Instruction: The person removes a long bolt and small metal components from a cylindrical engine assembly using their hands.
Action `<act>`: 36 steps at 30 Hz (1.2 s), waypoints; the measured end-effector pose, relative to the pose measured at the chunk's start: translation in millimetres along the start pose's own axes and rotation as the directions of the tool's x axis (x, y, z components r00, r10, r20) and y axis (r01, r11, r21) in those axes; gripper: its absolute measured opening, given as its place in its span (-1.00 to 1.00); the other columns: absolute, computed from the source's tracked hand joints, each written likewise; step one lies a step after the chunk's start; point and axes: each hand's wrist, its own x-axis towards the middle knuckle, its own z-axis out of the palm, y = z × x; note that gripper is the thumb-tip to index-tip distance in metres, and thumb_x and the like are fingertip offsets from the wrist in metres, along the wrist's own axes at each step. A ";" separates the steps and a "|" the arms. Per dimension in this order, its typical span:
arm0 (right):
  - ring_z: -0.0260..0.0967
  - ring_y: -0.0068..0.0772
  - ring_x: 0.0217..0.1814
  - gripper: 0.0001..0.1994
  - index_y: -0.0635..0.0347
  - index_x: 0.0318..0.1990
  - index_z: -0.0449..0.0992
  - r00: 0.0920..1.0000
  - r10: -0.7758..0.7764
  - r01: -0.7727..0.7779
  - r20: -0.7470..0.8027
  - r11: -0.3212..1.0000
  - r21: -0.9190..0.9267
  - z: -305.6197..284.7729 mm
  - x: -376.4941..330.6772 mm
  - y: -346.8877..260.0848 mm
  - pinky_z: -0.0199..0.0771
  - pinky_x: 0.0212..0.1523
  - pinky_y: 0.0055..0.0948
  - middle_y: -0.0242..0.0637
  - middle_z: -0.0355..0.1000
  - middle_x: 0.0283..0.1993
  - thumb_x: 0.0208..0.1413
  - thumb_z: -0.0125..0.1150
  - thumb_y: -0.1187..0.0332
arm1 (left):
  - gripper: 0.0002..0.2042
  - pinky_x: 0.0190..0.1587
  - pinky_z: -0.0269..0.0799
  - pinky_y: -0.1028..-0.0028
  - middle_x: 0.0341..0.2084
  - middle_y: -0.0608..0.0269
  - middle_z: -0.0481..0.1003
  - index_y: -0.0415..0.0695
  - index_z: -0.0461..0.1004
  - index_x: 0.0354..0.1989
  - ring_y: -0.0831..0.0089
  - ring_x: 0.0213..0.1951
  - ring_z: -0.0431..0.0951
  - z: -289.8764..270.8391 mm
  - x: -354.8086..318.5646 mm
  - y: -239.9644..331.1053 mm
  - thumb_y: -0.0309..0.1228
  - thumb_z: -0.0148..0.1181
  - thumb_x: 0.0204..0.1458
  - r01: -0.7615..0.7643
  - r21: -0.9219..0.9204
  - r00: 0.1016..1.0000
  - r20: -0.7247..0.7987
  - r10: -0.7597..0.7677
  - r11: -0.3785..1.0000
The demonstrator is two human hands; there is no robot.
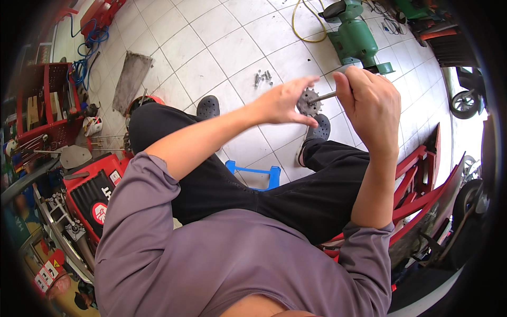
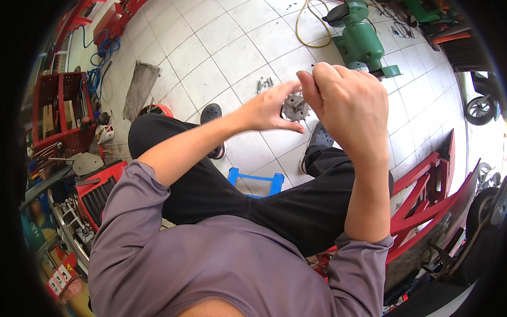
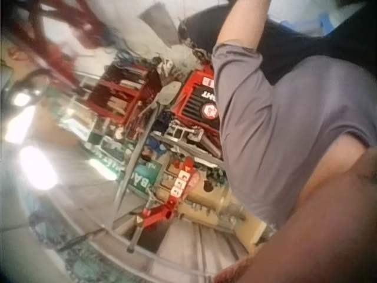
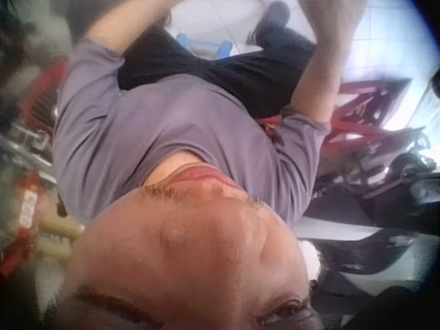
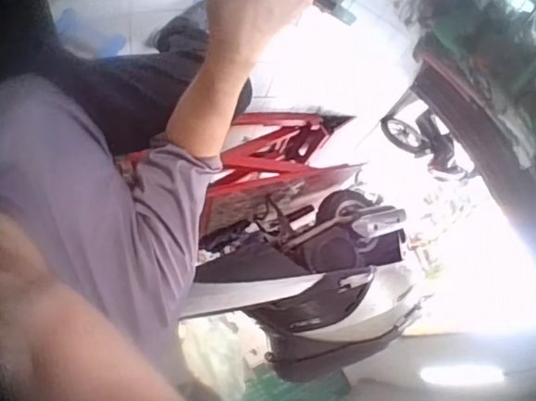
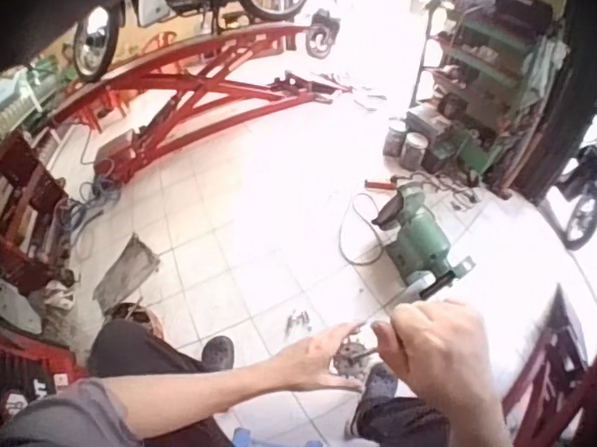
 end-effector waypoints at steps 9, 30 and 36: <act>0.27 -0.21 -0.68 -0.61 0.09 -0.60 0.30 0.993 -0.015 0.002 -0.115 0.994 -0.108 21.5 6.8 12.1 0.26 -0.60 -0.30 -0.34 0.29 -0.69 0.21 0.17 0.13 | -0.76 -0.22 0.46 0.45 -0.40 0.24 0.56 -0.20 0.52 -0.12 0.51 -0.34 0.51 -154.9 37.6 -77.8 -0.30 0.09 0.18 0.109 0.010 0.600 -0.798 -0.058 0.994; 0.54 -0.05 -0.48 -0.58 0.11 -0.55 0.60 0.805 0.091 0.014 0.586 0.985 -0.171 165.8 -55.2 -7.4 0.53 -0.41 -0.19 -0.11 0.51 -0.56 0.25 -0.01 0.10 | -0.63 0.06 0.46 0.16 -0.07 -0.16 0.49 -0.47 0.36 -0.04 0.14 -0.03 0.56 165.8 -37.9 -141.8 -0.43 0.04 0.05 0.490 -0.870 0.299 0.099 -0.949 0.063; 0.55 -0.04 -0.46 -0.57 0.12 -0.54 0.61 0.748 0.067 0.055 0.660 0.985 -0.163 180.7 -64.8 -14.2 0.54 -0.37 -0.16 -0.09 0.52 -0.55 0.26 -0.03 0.10 | -0.78 0.05 0.43 0.06 -0.16 -0.10 0.46 -0.43 0.35 -0.20 0.06 -0.09 0.55 167.4 -39.1 -155.8 -0.52 -0.08 0.03 0.103 -0.991 0.352 0.111 -0.929 -0.079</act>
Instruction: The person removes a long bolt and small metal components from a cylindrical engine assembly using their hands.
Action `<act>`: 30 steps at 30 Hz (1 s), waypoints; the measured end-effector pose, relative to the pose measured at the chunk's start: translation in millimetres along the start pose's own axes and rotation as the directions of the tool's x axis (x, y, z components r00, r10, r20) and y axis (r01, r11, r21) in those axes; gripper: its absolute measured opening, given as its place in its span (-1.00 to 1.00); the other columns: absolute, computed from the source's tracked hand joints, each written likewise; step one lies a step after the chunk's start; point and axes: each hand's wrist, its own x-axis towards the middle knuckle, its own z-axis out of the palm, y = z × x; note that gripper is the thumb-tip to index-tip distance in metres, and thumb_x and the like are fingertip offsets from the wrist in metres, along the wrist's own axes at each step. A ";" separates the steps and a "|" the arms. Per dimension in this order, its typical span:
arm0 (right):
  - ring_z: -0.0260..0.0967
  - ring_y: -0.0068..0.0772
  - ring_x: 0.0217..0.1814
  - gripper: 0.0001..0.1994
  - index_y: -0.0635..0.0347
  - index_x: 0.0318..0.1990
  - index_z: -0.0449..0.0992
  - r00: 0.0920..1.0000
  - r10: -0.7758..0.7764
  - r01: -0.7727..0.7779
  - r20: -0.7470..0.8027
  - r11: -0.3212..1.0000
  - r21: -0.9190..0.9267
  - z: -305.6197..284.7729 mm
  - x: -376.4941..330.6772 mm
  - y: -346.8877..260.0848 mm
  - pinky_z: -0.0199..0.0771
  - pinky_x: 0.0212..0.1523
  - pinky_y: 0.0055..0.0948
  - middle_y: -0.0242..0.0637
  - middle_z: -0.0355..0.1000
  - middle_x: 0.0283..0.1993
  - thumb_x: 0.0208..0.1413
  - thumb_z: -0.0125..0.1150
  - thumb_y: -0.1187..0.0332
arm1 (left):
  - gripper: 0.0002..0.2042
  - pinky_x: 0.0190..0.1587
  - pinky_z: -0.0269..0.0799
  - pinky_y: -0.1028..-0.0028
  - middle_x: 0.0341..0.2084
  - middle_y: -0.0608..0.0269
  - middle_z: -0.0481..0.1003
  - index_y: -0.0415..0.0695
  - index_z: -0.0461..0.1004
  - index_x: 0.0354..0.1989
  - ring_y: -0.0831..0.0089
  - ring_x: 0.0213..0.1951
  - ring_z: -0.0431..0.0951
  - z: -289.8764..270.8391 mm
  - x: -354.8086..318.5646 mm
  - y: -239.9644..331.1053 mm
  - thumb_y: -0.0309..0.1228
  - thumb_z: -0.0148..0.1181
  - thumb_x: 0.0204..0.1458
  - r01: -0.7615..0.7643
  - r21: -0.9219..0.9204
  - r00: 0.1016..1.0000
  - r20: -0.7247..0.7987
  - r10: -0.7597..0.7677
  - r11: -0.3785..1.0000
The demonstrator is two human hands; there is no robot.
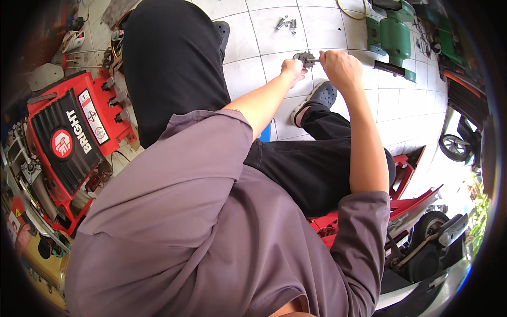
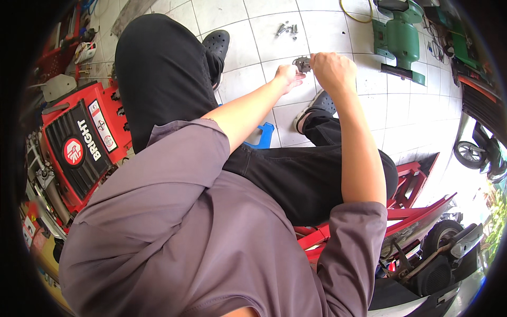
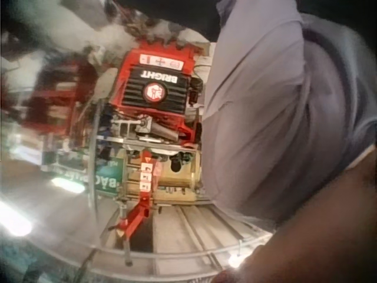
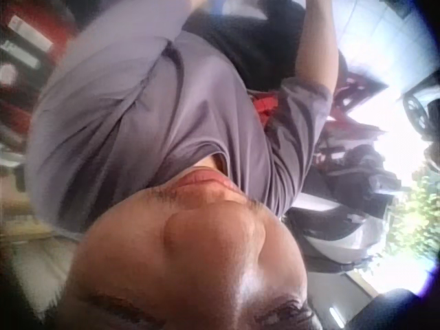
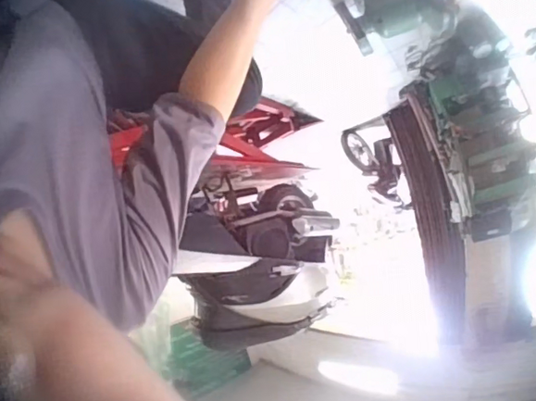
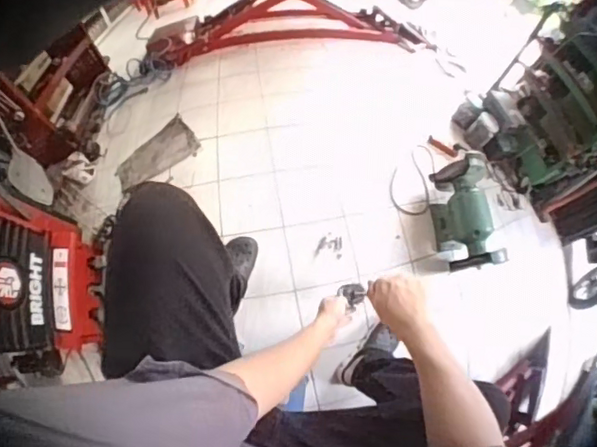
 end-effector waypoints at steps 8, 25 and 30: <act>0.51 0.03 -0.44 -0.54 0.16 -0.54 0.57 0.997 -0.056 0.055 0.043 0.998 0.030 21.6 -2.5 -1.5 0.51 -0.37 -0.11 -0.05 0.50 -0.52 0.27 -0.03 0.06 | -0.70 -0.40 0.48 0.25 -0.36 0.02 0.49 -0.20 0.27 -0.05 0.17 -0.44 0.60 2.1 12.2 104.3 -0.28 -0.09 0.12 -0.455 -0.481 0.890 -0.274 0.365 0.749; 0.55 -0.10 -0.50 -0.59 0.16 -0.57 0.60 0.995 -0.093 0.091 0.034 0.995 0.043 28.1 -3.7 -7.8 0.54 -0.43 -0.21 -0.12 0.52 -0.57 0.20 0.05 0.10 | -0.02 0.34 -0.05 -0.12 0.34 -0.37 0.01 -0.20 -0.26 0.45 -0.33 0.29 0.15 -11.7 10.4 34.0 0.41 -0.49 0.09 0.301 0.111 0.936 0.158 -0.315 0.947; 0.55 -0.11 -0.49 -0.58 0.16 -0.55 0.60 0.992 -0.124 0.122 0.038 0.992 0.038 24.1 -1.3 -11.7 0.54 -0.42 -0.22 -0.13 0.53 -0.56 0.22 0.02 0.11 | -0.29 -0.11 0.42 -0.04 -0.03 -0.14 0.39 -0.17 0.12 0.22 -0.05 0.00 0.48 -10.1 29.5 57.6 0.20 -0.17 0.12 -0.079 -0.205 0.995 -0.083 0.063 0.975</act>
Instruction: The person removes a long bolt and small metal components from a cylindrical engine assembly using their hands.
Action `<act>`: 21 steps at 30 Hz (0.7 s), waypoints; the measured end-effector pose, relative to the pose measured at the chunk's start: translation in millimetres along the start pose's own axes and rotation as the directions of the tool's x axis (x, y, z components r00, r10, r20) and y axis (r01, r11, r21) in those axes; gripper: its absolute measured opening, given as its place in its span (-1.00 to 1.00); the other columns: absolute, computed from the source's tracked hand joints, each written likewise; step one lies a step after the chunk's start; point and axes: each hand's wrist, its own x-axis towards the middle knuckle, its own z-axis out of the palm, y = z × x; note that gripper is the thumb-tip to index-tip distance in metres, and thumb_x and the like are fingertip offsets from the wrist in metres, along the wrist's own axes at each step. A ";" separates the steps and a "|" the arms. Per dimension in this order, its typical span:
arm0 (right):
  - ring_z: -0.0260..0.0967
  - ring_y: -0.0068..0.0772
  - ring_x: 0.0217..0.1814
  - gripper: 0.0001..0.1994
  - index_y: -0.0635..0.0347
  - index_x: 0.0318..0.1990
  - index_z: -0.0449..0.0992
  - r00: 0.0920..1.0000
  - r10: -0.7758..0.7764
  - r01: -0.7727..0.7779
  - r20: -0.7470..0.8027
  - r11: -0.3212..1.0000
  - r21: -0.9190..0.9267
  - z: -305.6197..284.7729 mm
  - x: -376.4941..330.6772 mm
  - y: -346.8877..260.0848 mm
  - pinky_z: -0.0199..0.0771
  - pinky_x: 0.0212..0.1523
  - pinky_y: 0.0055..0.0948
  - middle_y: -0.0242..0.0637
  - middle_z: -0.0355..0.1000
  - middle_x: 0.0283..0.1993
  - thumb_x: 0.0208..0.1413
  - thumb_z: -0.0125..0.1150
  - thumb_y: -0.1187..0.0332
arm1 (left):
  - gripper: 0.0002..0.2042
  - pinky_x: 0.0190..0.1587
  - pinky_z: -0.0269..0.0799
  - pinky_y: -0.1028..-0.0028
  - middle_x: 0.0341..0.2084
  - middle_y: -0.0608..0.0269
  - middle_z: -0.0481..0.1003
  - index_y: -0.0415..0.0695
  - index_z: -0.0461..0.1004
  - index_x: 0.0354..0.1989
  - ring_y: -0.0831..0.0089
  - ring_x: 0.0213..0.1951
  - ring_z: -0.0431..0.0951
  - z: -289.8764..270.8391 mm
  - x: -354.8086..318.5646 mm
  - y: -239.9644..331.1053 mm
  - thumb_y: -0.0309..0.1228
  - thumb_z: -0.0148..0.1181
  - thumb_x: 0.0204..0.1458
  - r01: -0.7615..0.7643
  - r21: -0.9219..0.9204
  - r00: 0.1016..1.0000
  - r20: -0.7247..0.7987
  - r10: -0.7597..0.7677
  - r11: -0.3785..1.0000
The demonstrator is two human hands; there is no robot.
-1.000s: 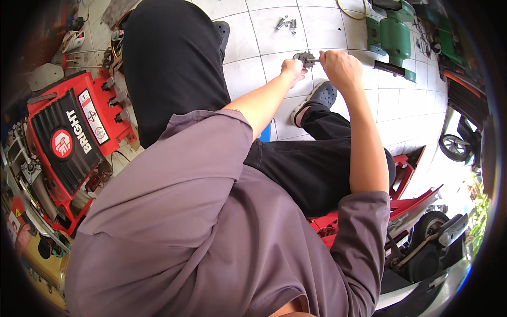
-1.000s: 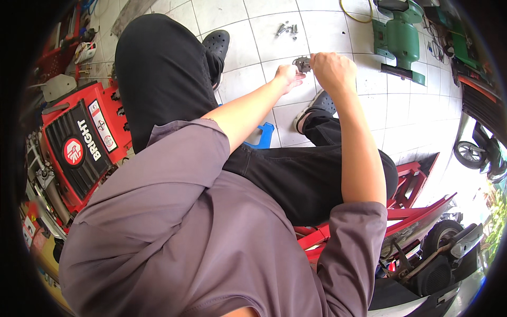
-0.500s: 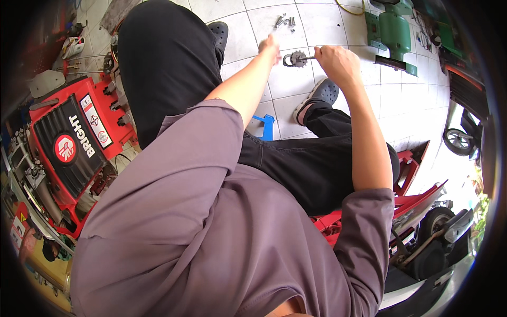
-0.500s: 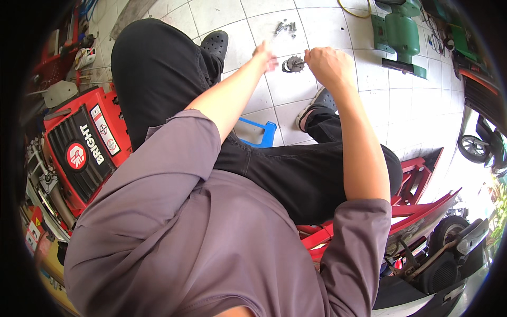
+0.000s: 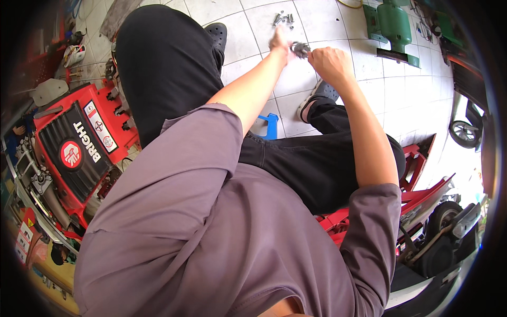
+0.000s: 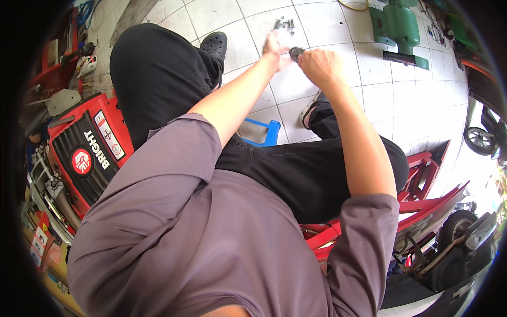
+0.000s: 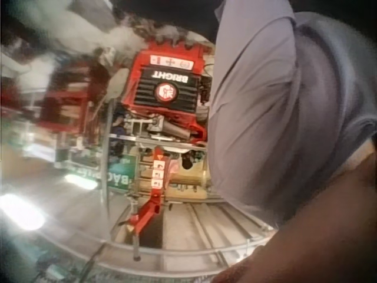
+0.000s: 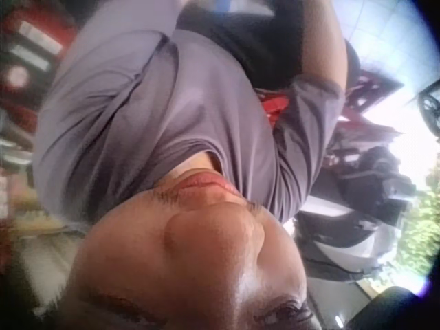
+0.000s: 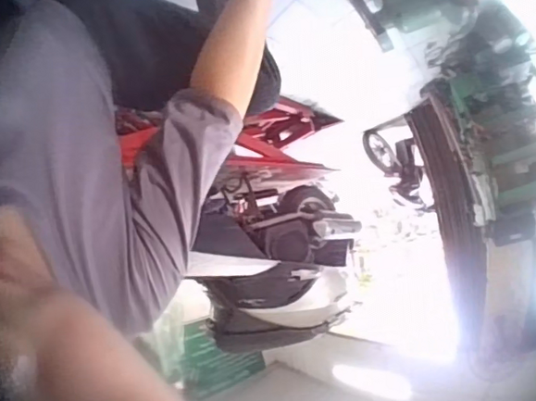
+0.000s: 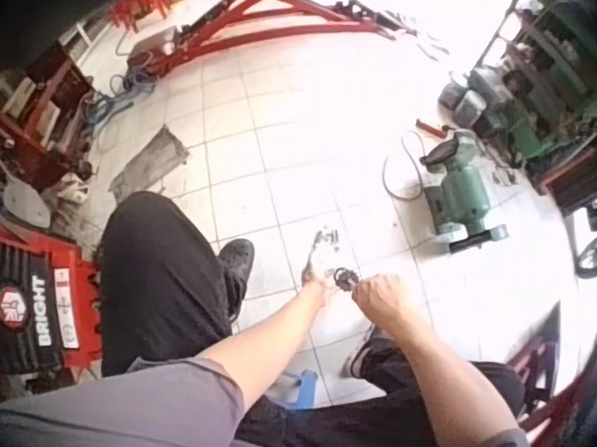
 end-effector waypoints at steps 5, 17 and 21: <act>0.56 -0.07 -0.42 -0.56 0.15 -0.52 0.61 0.983 0.164 -0.163 -0.081 0.986 0.018 -14.8 0.0 10.2 0.55 -0.36 -0.19 -0.10 0.54 -0.50 0.27 -0.06 0.10 | -0.64 -0.38 0.45 0.33 -0.38 0.10 0.49 -0.16 0.29 -0.07 0.24 -0.41 0.58 21.9 -7.3 55.4 -0.11 -0.15 0.20 -0.411 -0.174 0.912 -0.084 0.402 0.895; 0.52 0.02 -0.44 -0.55 0.21 -0.50 0.59 0.988 0.055 -0.042 -0.145 0.995 0.095 -5.4 -1.6 11.7 0.52 -0.35 -0.13 -0.02 0.51 -0.52 0.25 0.00 0.07 | -0.20 0.18 0.37 0.19 0.14 0.03 0.35 0.03 0.29 0.21 0.13 0.15 0.41 -28.6 -34.3 -1.8 -0.04 0.48 -0.28 -0.571 0.751 0.740 0.646 0.188 -0.332; 0.51 0.02 -0.47 -0.56 0.22 -0.52 0.59 0.989 0.023 -0.011 -0.146 0.997 0.082 -3.3 -1.8 9.5 0.52 -0.36 -0.14 -0.02 0.49 -0.56 0.23 0.02 0.08 | -0.14 0.18 0.37 0.15 0.10 0.04 0.36 0.10 0.28 0.21 0.10 0.18 0.39 -28.2 -36.6 -3.7 0.03 0.51 -0.34 -0.508 0.774 0.769 0.605 0.206 -0.378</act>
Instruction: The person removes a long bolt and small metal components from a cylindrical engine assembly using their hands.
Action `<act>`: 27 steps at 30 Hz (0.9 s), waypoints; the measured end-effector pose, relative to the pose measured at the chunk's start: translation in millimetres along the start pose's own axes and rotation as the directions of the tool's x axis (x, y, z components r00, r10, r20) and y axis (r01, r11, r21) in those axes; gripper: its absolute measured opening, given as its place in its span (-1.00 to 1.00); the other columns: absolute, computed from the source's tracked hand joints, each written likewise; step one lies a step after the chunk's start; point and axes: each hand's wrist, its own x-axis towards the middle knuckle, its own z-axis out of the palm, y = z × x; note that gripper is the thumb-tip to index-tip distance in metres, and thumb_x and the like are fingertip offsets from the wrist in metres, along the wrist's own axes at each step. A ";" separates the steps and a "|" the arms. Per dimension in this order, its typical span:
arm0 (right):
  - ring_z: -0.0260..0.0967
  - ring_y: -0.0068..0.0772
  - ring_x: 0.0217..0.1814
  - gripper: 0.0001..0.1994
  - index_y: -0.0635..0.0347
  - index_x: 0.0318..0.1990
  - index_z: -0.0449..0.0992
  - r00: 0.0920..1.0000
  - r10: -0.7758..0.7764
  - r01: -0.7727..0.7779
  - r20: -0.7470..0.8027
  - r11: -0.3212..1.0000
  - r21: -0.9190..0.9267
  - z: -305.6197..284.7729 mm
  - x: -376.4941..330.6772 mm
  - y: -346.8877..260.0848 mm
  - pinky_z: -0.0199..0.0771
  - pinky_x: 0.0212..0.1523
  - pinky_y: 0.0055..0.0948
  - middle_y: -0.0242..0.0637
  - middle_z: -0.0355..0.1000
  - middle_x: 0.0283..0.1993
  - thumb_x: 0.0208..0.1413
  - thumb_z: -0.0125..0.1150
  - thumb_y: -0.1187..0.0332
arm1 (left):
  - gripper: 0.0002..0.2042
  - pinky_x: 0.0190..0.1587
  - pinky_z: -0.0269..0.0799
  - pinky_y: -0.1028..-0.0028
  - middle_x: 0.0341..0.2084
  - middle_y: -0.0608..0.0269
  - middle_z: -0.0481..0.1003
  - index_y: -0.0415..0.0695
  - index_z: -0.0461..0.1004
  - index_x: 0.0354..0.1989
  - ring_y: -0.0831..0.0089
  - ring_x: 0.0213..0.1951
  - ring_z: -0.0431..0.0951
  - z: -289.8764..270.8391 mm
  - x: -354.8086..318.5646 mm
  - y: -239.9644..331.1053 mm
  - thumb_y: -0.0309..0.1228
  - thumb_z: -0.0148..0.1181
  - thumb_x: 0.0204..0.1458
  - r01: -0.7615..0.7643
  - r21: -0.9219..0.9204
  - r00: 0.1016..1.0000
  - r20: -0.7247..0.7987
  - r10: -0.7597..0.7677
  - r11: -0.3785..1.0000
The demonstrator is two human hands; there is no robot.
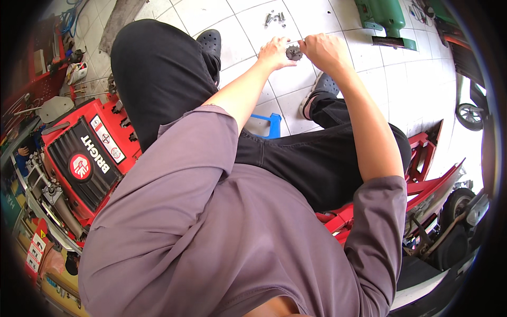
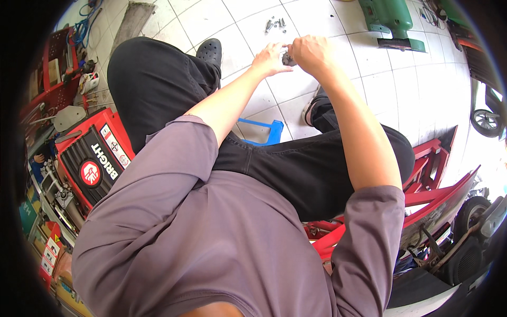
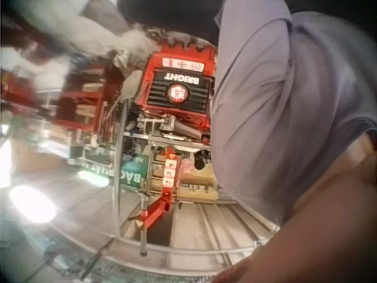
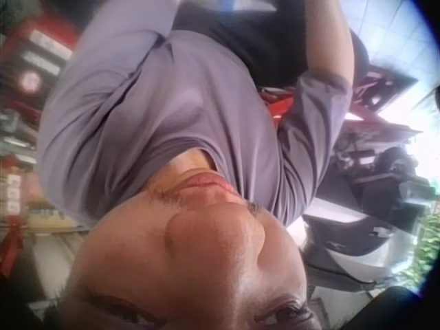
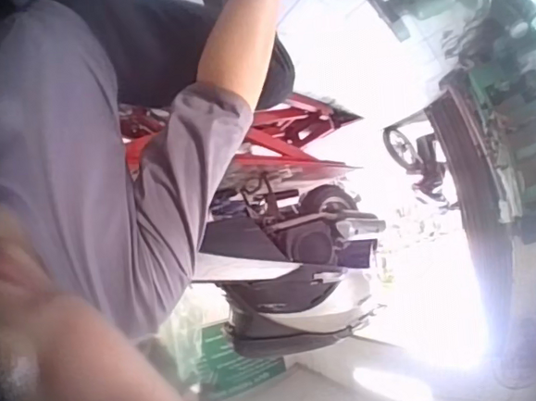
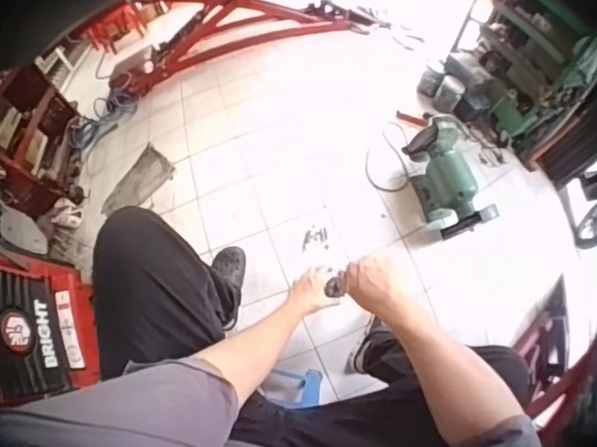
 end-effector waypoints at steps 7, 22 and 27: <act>0.51 0.00 -0.48 -0.57 0.22 -0.54 0.58 0.999 -0.030 0.030 0.035 1.000 -0.006 -3.3 1.0 -7.4 0.52 -0.36 -0.16 -0.02 0.49 -0.56 0.22 0.03 0.09 | -0.18 0.16 0.39 0.17 0.09 0.07 0.37 0.11 0.30 0.17 0.11 0.13 0.44 -5.0 -3.4 2.0 0.09 0.49 -0.33 0.069 0.093 0.995 0.064 -0.075 0.993; 0.52 -0.02 -0.21 -0.73 0.19 -0.10 0.40 0.997 -0.059 0.055 0.040 0.992 0.110 5.9 -1.4 -8.8 0.48 -0.22 -0.14 -0.04 0.51 -0.24 0.11 0.23 0.30 | -0.31 0.05 0.48 0.24 -0.09 0.04 0.48 0.00 0.42 0.06 0.17 -0.03 0.55 6.4 0.4 -14.7 -0.06 0.48 -0.33 0.078 -0.026 0.997 0.006 -0.078 0.997; 0.52 0.01 -0.23 -0.71 0.18 -0.13 0.43 0.995 0.001 -0.029 0.102 0.959 0.283 0.8 -2.6 -14.4 0.49 -0.19 -0.14 -0.01 0.54 -0.30 0.15 0.19 0.17 | -0.29 0.04 0.49 0.23 -0.10 0.02 0.48 -0.01 0.41 0.05 0.14 -0.03 0.54 15.2 2.5 -21.1 -0.07 0.50 -0.36 0.046 -0.023 0.998 -0.030 -0.047 0.999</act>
